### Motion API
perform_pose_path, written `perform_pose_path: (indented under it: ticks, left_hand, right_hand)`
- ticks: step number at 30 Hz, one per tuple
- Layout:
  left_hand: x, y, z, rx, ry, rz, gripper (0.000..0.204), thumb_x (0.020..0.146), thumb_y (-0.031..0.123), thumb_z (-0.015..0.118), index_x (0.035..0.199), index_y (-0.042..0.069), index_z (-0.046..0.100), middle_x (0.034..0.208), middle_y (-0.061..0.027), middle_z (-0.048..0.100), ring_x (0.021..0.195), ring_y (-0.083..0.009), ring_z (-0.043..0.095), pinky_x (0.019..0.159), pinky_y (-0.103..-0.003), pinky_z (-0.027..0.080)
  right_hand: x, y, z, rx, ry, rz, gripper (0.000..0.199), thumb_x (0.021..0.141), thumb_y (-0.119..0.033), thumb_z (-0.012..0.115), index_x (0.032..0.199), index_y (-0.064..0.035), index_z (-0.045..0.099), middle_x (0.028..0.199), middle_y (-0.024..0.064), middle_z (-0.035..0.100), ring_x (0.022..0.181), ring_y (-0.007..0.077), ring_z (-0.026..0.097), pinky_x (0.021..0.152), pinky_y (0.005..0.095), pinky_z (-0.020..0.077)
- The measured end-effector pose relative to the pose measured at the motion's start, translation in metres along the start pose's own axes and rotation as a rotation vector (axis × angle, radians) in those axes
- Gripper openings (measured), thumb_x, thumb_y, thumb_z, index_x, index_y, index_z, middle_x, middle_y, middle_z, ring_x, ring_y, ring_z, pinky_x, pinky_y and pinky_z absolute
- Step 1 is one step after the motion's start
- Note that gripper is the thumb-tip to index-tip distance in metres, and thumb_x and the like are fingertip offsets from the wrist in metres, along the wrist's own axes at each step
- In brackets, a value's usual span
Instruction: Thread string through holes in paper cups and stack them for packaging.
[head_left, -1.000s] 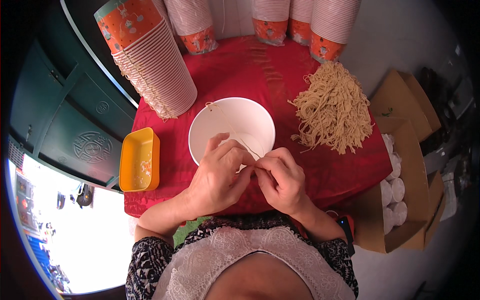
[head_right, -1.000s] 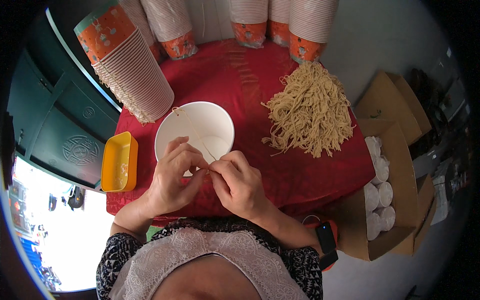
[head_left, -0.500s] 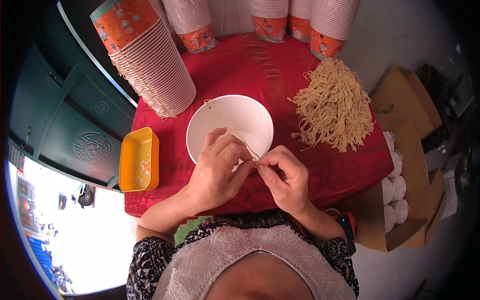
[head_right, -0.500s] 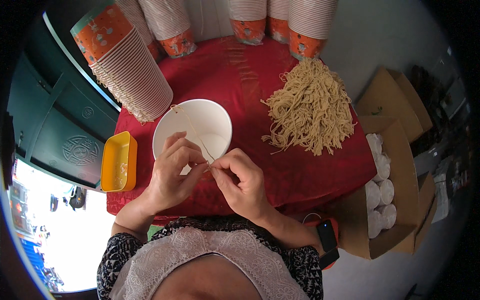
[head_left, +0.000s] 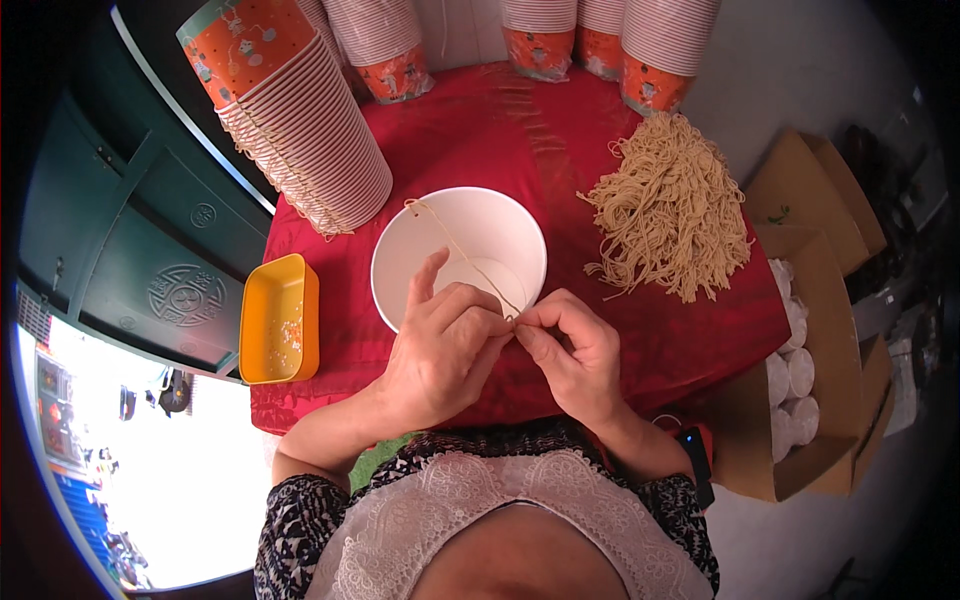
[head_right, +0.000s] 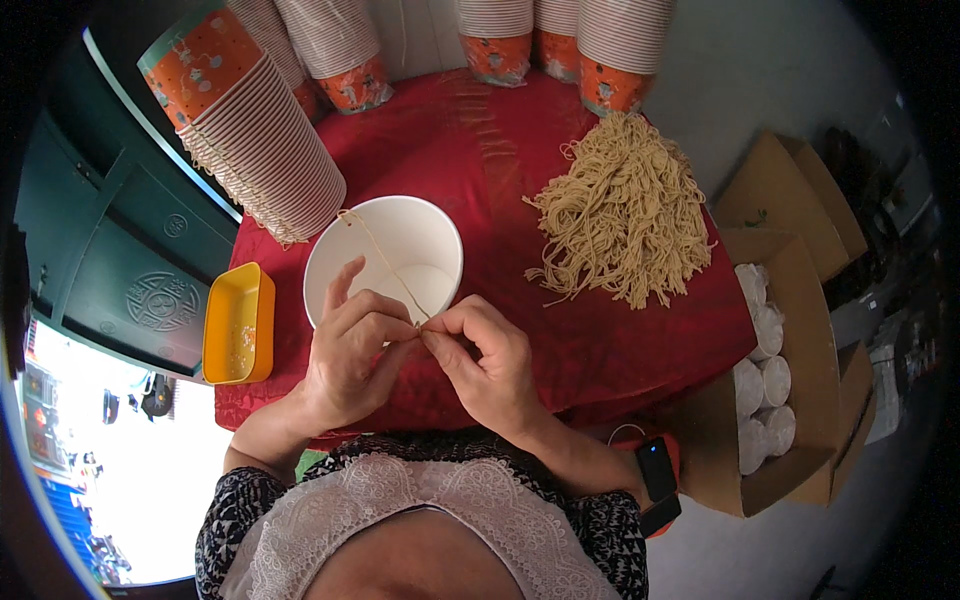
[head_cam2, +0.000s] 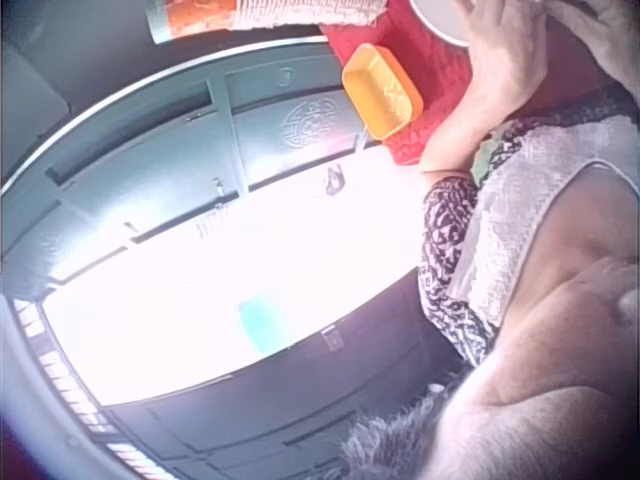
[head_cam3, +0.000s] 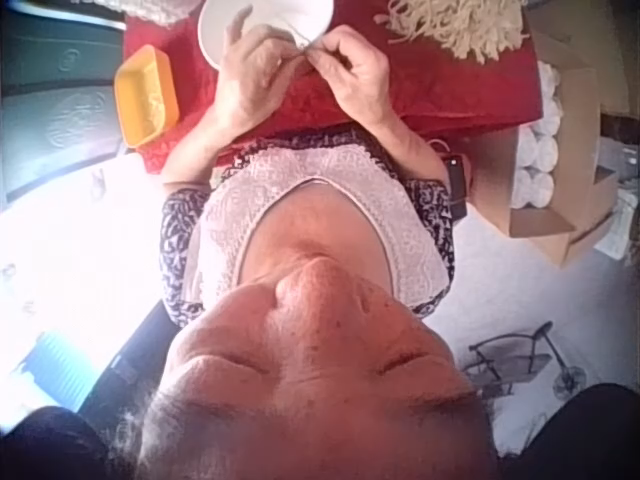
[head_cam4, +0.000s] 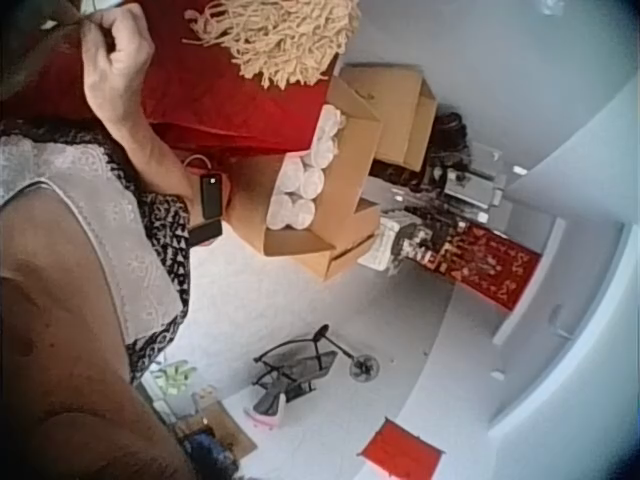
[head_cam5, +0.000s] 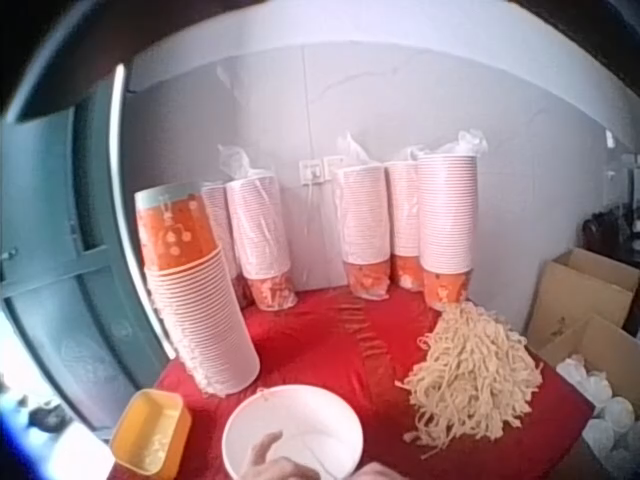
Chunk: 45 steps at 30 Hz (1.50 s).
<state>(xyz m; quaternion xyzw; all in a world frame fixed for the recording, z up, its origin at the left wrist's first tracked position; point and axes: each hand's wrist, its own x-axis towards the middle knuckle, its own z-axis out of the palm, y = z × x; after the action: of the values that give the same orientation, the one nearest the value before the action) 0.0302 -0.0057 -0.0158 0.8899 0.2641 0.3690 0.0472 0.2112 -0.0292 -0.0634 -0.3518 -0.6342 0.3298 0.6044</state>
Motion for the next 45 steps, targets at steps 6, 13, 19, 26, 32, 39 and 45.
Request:
perform_pose_path:
  ticks: [6,13,19,26,32,39,45]
  left_hand:
    - [0.002,0.004,-0.002,-0.027,-0.001,-0.024,0.027,0.071,-0.006,0.074,0.088,0.006,0.059,0.084,-0.0062,0.063,0.079,-0.0229,0.065,0.111,-0.063,0.032]
    - [0.001,0.005,-0.008,-0.009,-0.081,0.013,0.021,0.073,-0.006,0.071,0.086,0.004,0.057,0.094,-0.0083,0.061,0.087,-0.0236,0.064,0.112,-0.069,0.025]
    - [0.007,0.002,-0.01,0.007,-0.168,0.058,0.016,0.075,-0.008,0.067,0.083,0.002,0.057,0.093,-0.0078,0.059,0.088,-0.0237,0.062,0.113,-0.072,0.021]
    - [0.002,-0.004,-0.021,0.084,-0.088,0.041,0.025,0.071,-0.002,0.075,0.089,0.004,0.06,0.097,-0.0091,0.06,0.093,-0.0265,0.062,0.114,-0.071,0.019]
    - [-0.029,0.008,-0.036,0.099,0.291,-0.165,0.032,0.074,-0.005,0.075,0.102,0.001,0.062,0.108,-0.0163,0.061,0.097,-0.0289,0.063,0.094,-0.046,0.049]
    - [-0.064,0.023,-0.033,-0.383,0.212,-0.81,0.018,0.09,0.004,0.072,0.078,-0.007,0.067,0.078,-0.0127,0.066,0.068,-0.0138,0.061,0.056,-0.028,0.046]
    - [-0.071,0.005,-0.009,-0.649,0.503,-0.759,0.042,0.095,0.002,0.065,0.132,-0.005,0.047,0.113,-0.0134,0.067,0.08,-0.0148,0.067,0.068,-0.026,0.058]
  right_hand:
    - [0.009,0.006,-0.001,-0.138,0.088,-0.147,0.011,0.086,0.006,0.07,0.09,0.0006,0.061,0.083,0.0088,0.059,0.071,0.0186,0.059,0.063,0.0292,0.048]
    - [0.02,0.014,-0.003,-0.386,0.145,-0.304,0.013,0.088,0.006,0.064,0.093,0.0,0.055,0.083,0.012,0.053,0.069,0.0276,0.058,0.057,0.0369,0.0471]
    - [0.027,0.022,-0.006,-0.535,0.143,-0.374,0.015,0.087,0.006,0.065,0.094,0.0004,0.053,0.084,0.0144,0.052,0.068,0.0309,0.057,0.056,0.0396,0.0478]
    - [0.04,0.012,-0.023,-0.54,-0.044,-0.413,0.02,0.085,0.008,0.064,0.101,0.0005,0.056,0.085,0.0142,0.055,0.071,0.0318,0.061,0.058,0.0396,0.0503]
    - [0.041,0.0,-0.034,-0.632,-0.322,-0.419,0.024,0.083,-0.004,0.069,0.107,-0.0092,0.066,0.082,0.0088,0.058,0.068,0.0273,0.065,0.056,0.0379,0.0535]
    - [0.039,0.011,-0.024,-0.488,0.052,-0.447,0.021,0.076,-0.001,0.079,0.093,-0.0055,0.068,0.077,0.0062,0.064,0.065,0.0236,0.066,0.055,0.035,0.0508]
    - [0.03,-0.001,-0.002,-0.241,0.228,-0.251,0.012,0.089,-0.008,0.075,0.092,0.0014,0.068,0.074,0.008,0.064,0.062,0.0156,0.059,0.056,0.0274,0.0454]
